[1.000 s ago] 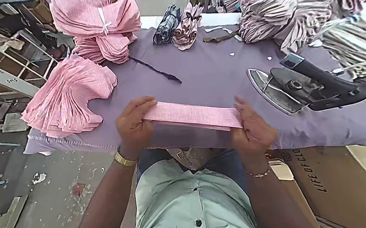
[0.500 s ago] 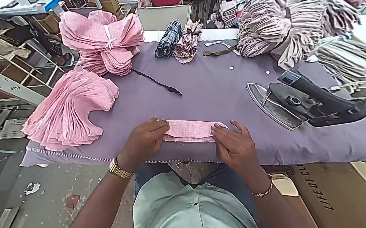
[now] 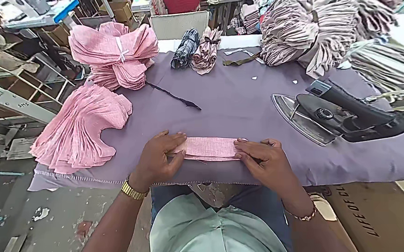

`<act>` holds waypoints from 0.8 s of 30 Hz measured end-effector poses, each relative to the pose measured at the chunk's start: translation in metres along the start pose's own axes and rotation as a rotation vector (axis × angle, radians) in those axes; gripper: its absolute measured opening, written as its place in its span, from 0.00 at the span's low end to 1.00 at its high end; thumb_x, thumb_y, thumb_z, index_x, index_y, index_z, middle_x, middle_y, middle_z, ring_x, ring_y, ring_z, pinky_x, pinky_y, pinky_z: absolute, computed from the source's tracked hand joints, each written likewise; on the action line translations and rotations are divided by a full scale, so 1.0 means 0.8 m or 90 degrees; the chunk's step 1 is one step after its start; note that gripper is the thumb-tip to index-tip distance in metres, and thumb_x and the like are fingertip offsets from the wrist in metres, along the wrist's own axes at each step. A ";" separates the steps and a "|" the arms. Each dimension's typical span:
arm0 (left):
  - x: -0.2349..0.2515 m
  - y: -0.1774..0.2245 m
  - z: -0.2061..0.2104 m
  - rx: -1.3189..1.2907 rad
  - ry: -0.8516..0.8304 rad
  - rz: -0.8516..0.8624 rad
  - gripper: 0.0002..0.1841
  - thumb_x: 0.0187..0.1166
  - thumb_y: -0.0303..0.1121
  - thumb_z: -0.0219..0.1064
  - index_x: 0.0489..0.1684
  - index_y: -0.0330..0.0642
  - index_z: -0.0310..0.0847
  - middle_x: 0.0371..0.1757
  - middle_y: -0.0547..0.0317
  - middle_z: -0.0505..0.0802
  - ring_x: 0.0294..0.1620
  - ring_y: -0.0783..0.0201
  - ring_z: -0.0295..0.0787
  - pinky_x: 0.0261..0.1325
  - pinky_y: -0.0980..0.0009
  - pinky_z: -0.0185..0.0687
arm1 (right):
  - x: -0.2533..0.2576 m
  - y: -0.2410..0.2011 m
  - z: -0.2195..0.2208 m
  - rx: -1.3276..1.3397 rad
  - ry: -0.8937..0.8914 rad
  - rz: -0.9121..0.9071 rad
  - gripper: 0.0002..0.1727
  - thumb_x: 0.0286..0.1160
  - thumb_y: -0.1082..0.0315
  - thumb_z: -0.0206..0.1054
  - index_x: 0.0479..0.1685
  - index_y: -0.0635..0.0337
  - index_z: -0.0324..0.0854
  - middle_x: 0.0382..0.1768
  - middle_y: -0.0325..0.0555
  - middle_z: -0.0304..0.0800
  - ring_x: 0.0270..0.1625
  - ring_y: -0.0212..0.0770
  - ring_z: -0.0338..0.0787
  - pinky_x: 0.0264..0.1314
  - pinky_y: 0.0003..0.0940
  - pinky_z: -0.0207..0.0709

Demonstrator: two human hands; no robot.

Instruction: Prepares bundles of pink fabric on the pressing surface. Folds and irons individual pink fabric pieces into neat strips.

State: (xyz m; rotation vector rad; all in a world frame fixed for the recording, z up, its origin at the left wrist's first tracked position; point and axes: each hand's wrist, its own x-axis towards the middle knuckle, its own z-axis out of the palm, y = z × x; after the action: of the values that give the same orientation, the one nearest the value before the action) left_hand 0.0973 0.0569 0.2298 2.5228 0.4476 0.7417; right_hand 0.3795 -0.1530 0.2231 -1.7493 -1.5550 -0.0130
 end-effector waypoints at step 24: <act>0.019 0.015 -0.007 -0.101 0.089 -0.072 0.06 0.78 0.38 0.74 0.41 0.50 0.96 0.39 0.69 0.94 0.44 0.76 0.89 0.51 0.76 0.87 | 0.026 0.027 0.011 0.106 -0.075 0.032 0.24 0.71 0.42 0.74 0.61 0.42 0.92 0.44 0.25 0.94 0.43 0.26 0.85 0.59 0.46 0.75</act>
State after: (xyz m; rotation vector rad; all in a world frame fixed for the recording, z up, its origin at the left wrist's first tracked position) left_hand 0.1081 0.0549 0.2465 2.2871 0.5521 0.8778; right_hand 0.3989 -0.1297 0.2160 -1.6821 -1.5483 0.2412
